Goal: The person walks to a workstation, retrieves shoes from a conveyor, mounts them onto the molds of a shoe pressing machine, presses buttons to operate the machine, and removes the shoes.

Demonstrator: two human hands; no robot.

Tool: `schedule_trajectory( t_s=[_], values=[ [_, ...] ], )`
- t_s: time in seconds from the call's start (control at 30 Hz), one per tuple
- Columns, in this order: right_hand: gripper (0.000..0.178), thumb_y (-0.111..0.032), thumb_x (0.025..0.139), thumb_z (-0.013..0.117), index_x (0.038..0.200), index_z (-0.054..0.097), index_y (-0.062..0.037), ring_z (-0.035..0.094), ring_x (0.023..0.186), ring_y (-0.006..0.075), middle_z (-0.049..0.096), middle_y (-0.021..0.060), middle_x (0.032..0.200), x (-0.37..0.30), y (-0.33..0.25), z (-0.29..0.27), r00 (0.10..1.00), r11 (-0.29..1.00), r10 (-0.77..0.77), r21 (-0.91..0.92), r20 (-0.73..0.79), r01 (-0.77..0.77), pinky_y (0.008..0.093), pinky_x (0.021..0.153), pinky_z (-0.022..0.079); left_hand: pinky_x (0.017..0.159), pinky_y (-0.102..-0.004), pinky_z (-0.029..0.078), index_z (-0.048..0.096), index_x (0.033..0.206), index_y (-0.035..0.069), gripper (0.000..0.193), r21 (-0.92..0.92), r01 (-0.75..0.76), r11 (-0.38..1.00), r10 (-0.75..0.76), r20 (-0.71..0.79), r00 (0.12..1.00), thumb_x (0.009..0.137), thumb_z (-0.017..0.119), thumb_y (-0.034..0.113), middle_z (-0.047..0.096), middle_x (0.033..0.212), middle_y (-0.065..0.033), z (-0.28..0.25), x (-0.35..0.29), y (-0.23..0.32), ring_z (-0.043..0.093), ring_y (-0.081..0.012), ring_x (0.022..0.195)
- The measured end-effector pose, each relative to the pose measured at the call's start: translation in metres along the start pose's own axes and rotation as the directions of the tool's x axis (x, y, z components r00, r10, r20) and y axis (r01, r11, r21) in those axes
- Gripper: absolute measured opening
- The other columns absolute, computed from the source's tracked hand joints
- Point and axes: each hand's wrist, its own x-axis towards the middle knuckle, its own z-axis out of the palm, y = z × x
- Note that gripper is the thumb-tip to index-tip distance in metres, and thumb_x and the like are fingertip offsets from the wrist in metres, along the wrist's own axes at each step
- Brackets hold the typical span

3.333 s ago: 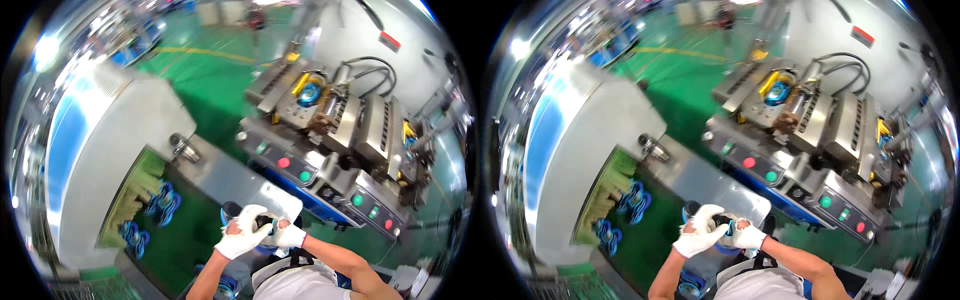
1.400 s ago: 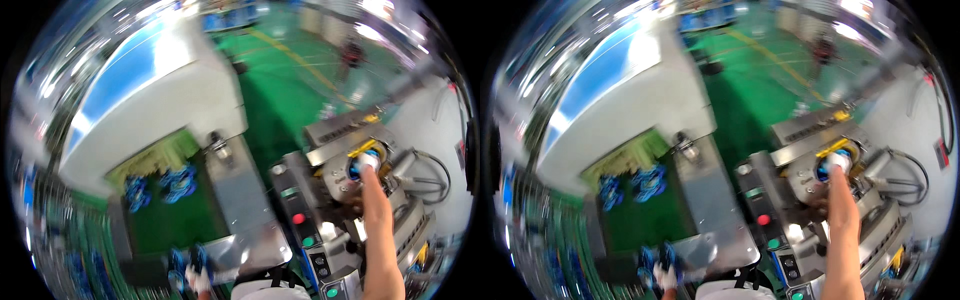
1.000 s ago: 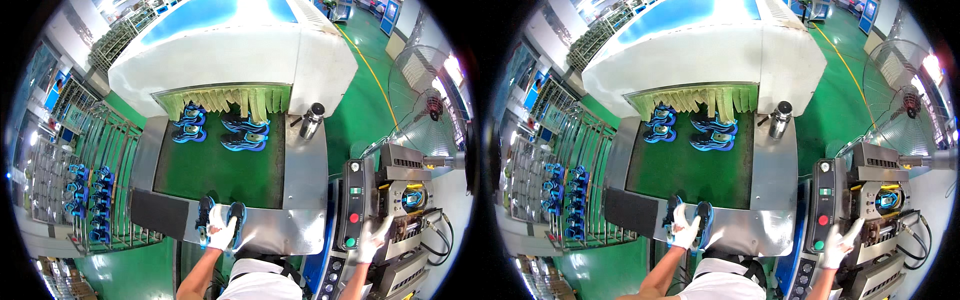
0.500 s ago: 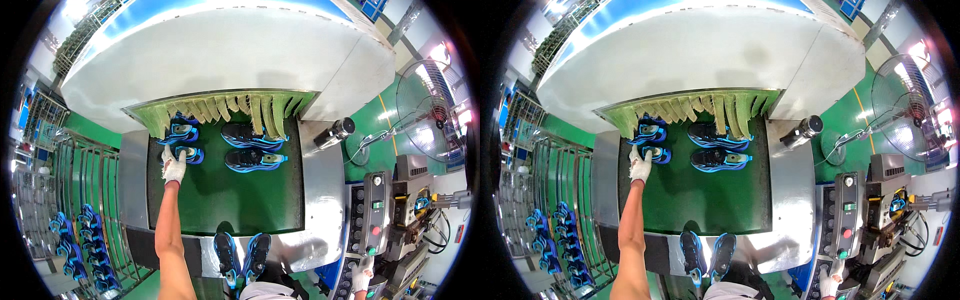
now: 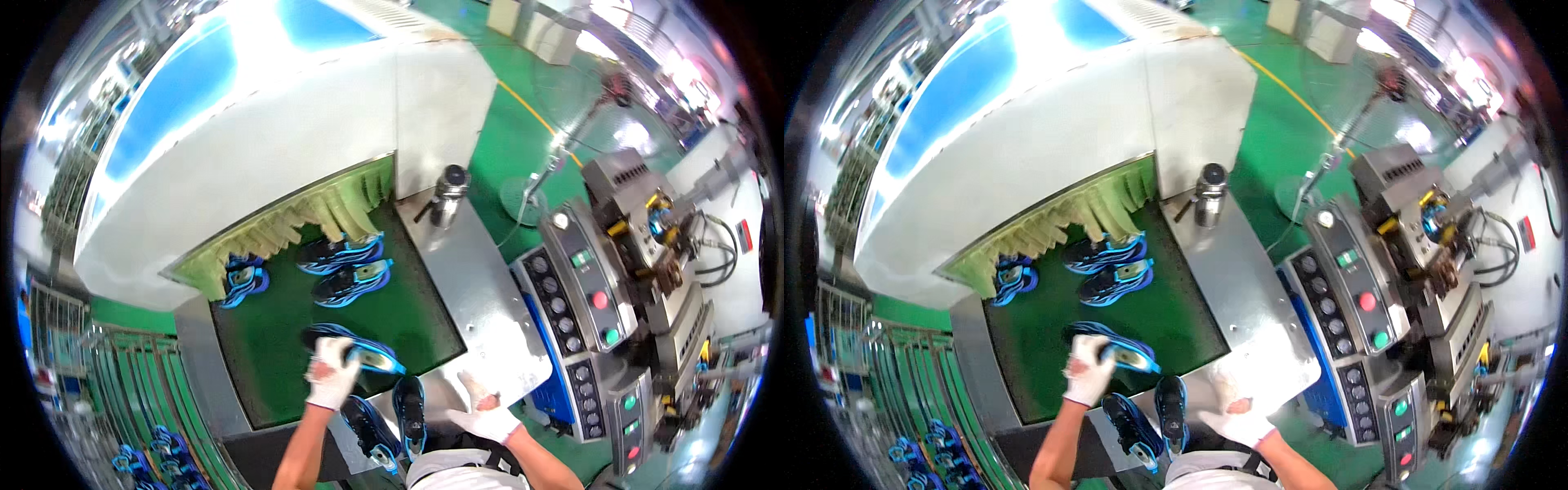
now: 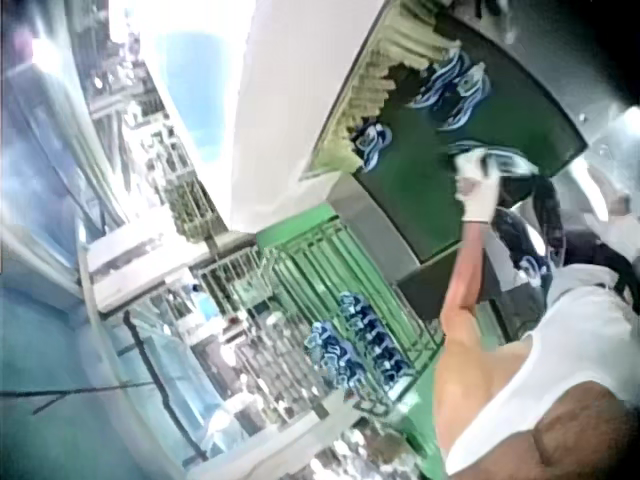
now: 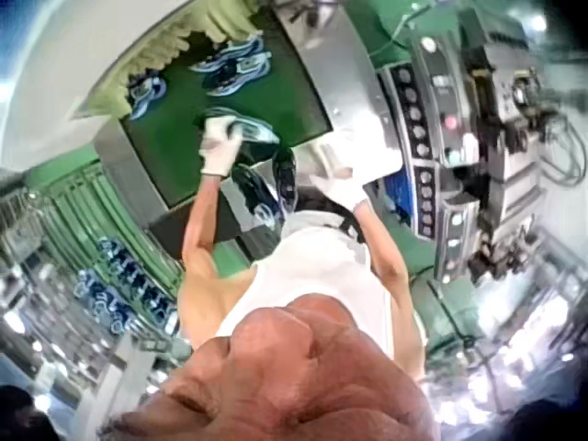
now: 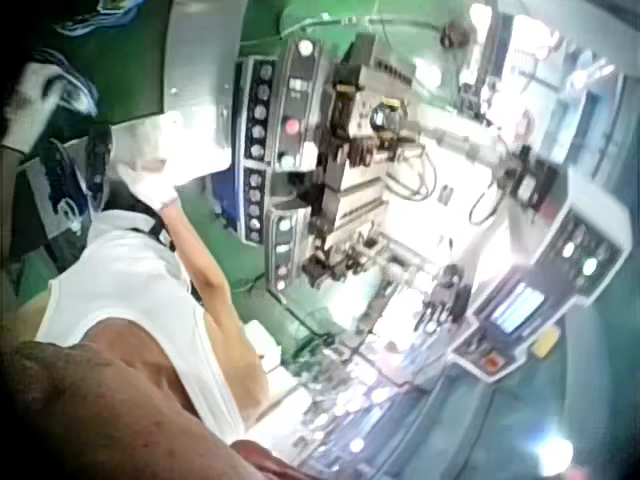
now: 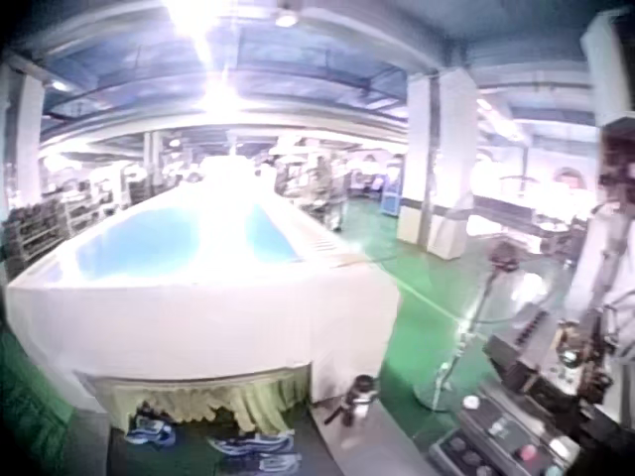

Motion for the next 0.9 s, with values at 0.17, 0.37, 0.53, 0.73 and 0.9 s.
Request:
schedule_trajectory(
  t_s=[0.17, 0.37, 0.53, 0.73, 0.9],
  values=[
    [0.061, -0.022, 0.082, 0.066, 0.135, 0.049, 0.0018, 0.061, 0.117, 0.0438, 0.061, 0.0263, 0.129, 0.002, 0.063, -0.004, 0.921, 0.974, 0.143, 0.216, -0.362, -0.066, 0.0474, 0.096, 0.050, 0.090, -0.0432, 0.053, 0.069, 0.111, 0.008, 0.033, -0.307, -0.324, 0.895, 0.432, 0.413, 0.802, 0.080, 0.077, 0.015, 0.065, 0.108, -0.0151, 0.104, -0.013, 0.209, 0.064, -0.0355, 0.102],
    [0.076, -0.050, 0.077, 0.081, 0.132, 0.057, -0.0030, 0.069, 0.091, 0.0269, 0.071, 0.0176, 0.101, -0.184, 0.140, -0.152, 0.692, 0.515, 0.721, 0.635, 0.043, -0.576, 0.0378, 0.084, 0.054, 0.082, -0.0321, 0.059, 0.048, 0.140, -0.001, 0.071, -0.687, -0.411, 0.599, 0.769, 0.349, 0.536, 0.077, 0.079, -0.005, 0.054, 0.127, -0.0153, 0.166, -0.031, 0.425, 0.068, -0.0197, 0.096],
    [0.064, -0.029, 0.078, 0.087, 0.129, 0.064, 0.0016, 0.063, 0.081, 0.0150, 0.070, 0.0076, 0.100, -0.344, 0.189, -0.138, 0.477, 0.189, 0.840, 0.963, -0.260, 0.193, 0.0316, 0.071, 0.052, 0.090, -0.0338, 0.056, 0.044, 0.143, 0.000, 0.064, -0.803, -0.278, 0.527, 0.695, 0.219, 0.685, 0.084, 0.066, -0.012, 0.048, 0.136, -0.0150, 0.230, -0.050, 0.534, 0.065, -0.0211, 0.103],
    [0.020, -0.013, 0.085, 0.079, 0.073, 0.064, -0.0073, 0.039, 0.045, 0.0039, 0.049, -0.0053, 0.061, -0.461, 0.205, -0.143, 0.256, -0.087, 0.962, 0.791, -0.090, 0.605, 0.0252, 0.040, 0.026, 0.084, -0.0338, 0.061, 0.045, 0.138, -0.003, 0.044, -0.779, 0.111, 0.617, 0.551, 0.528, 0.646, 0.097, 0.060, 0.000, 0.055, 0.131, -0.0166, 0.299, -0.119, 0.612, 0.065, -0.0215, 0.105],
    [0.016, -0.008, 0.080, 0.077, 0.073, 0.062, -0.0039, 0.045, 0.046, 0.0049, 0.058, -0.0014, 0.069, -0.504, 0.229, -0.150, 0.130, -0.089, 0.992, 0.703, -0.005, 0.706, 0.0232, 0.038, 0.032, 0.086, -0.0349, 0.061, 0.044, 0.140, -0.001, 0.047, -0.770, 0.097, 0.630, 0.618, 0.573, 0.538, 0.097, 0.060, -0.002, 0.055, 0.132, -0.0154, 0.344, -0.159, 0.655, 0.066, -0.0232, 0.109]
  ],
)
